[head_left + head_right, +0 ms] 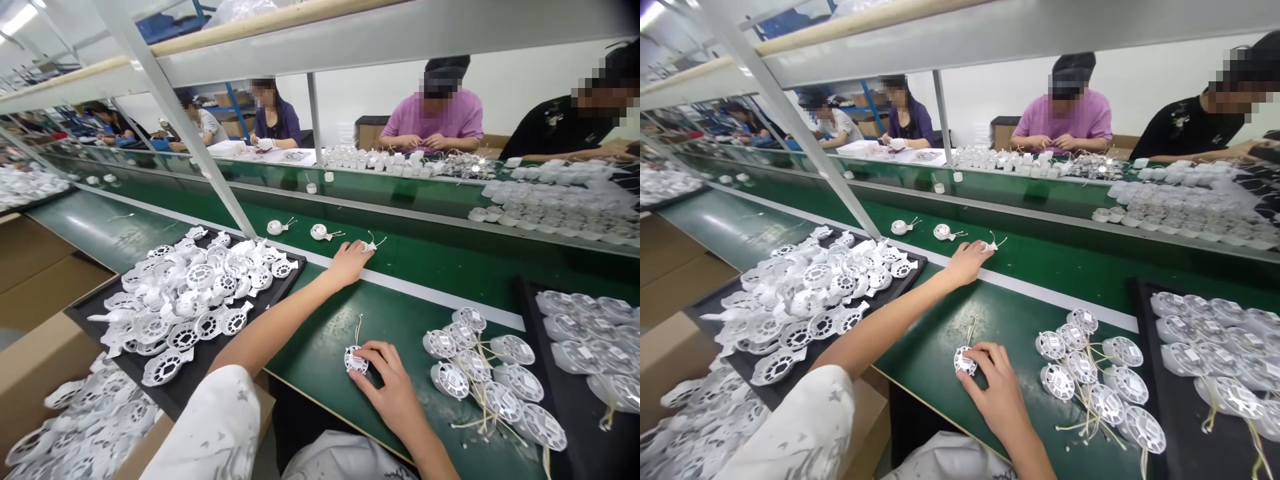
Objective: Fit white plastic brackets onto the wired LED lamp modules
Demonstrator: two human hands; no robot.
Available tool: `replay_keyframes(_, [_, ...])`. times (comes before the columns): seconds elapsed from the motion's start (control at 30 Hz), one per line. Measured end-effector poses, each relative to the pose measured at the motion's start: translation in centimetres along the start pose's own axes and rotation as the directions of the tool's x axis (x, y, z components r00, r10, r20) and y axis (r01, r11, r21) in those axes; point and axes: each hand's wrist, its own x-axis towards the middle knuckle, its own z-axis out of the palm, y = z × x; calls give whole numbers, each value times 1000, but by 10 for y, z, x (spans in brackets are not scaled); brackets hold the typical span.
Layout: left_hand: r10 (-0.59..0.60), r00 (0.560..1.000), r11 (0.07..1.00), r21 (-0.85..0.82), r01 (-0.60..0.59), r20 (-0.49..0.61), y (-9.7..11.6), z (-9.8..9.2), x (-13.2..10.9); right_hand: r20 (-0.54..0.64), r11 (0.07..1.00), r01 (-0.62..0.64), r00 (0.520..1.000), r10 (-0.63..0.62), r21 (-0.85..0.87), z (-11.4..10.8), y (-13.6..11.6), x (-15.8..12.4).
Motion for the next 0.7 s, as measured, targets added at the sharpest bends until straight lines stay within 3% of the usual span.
replay_keyframes(0.1, [-108, 994, 991, 85, 106, 20, -29, -28, -43, 3, 1000, 3, 1000, -3, 2, -3, -3, 0])
replay_keyframes(0.23, [-289, 953, 950, 154, 272, 96, -91, -71, -100, 22, 1000, 0, 1000, 0, 0, -5, -9, 2])
replay_keyframes(0.3, [-308, 941, 947, 137, 289, 143, -113, -83, -118, 42, 1000, -6, 999, 6, 12, -6, -12, 2])
replay_keyframes(0.37, [-314, 940, 947, 115, 300, 136, -117, -86, -129, 41, 999, -18, 999, 16, 49, -8, -14, 1])
replay_keyframes(0.47, [-331, 943, 941, -73, 330, -14, -82, -77, -146, -52, 992, -10, 999, 17, 126, -15, -16, -1])
replay_keyframes(0.53, [-376, 921, 843, -449, 294, -102, -33, -66, -163, -110, 990, -6, 994, 21, 139, -22, -19, -2])
replay_keyframes(0.6, [-396, 918, 516, -824, 233, 12, 27, -51, -185, -97, 994, -6, 995, 16, 110, -30, -25, -1])
replay_keyframes(0.7, [-350, 915, -2, -977, 214, 201, 102, -28, -218, -64, 997, 30, 998, -26, 69, -40, -37, 1])
